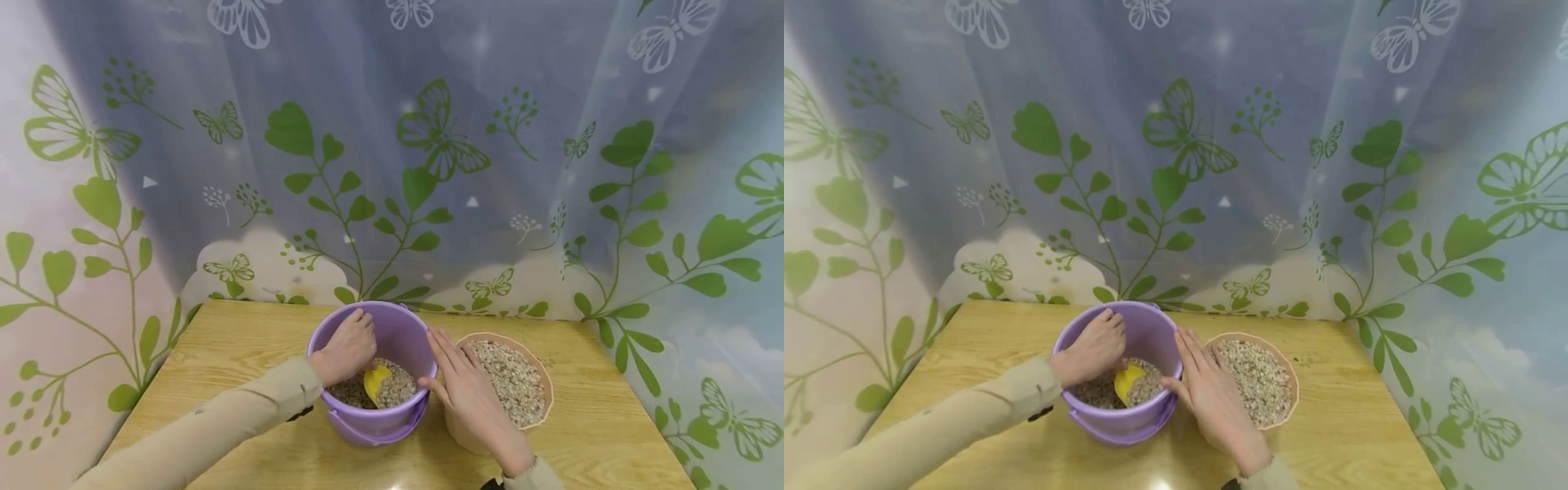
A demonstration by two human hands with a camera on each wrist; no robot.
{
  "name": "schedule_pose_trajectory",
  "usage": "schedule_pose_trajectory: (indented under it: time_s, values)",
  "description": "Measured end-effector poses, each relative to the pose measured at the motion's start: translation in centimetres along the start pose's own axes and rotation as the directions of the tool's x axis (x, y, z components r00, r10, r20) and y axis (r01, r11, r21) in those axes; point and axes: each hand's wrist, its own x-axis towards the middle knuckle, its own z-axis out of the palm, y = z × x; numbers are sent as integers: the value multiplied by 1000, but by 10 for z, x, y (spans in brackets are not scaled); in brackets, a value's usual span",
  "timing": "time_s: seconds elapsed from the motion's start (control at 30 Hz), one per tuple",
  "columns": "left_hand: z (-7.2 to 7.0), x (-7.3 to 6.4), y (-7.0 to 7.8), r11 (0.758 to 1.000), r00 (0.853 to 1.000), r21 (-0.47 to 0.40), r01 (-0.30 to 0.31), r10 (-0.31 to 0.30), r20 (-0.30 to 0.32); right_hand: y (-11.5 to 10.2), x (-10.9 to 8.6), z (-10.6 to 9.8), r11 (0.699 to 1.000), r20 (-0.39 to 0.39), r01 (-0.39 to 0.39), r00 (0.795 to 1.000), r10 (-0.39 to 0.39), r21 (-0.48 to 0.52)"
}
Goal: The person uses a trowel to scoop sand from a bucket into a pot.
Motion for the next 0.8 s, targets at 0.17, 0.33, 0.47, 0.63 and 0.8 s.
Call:
schedule_pose_trajectory:
  time_s: [0.17,0.33,0.47,0.63,0.8]
  values:
    - [-1,-2,-2,996,1000,-83,10,-11,-11,0,-1,0,1000,-5,-6,1000,6,-4]
    - [-8,-9,-11,986,999,-162,42,-40,17,0,0,1,1000,24,-14,1000,14,1]
    - [-15,-14,-18,960,997,-268,82,-76,30,0,-1,1,1000,33,-21,999,21,2]
    - [-24,-19,-22,928,989,-344,145,-134,56,0,-1,1,1000,32,-18,999,19,-2]
    - [-32,-22,-24,895,970,-374,243,-220,104,1,-2,2,1000,14,4,1000,-3,-18]
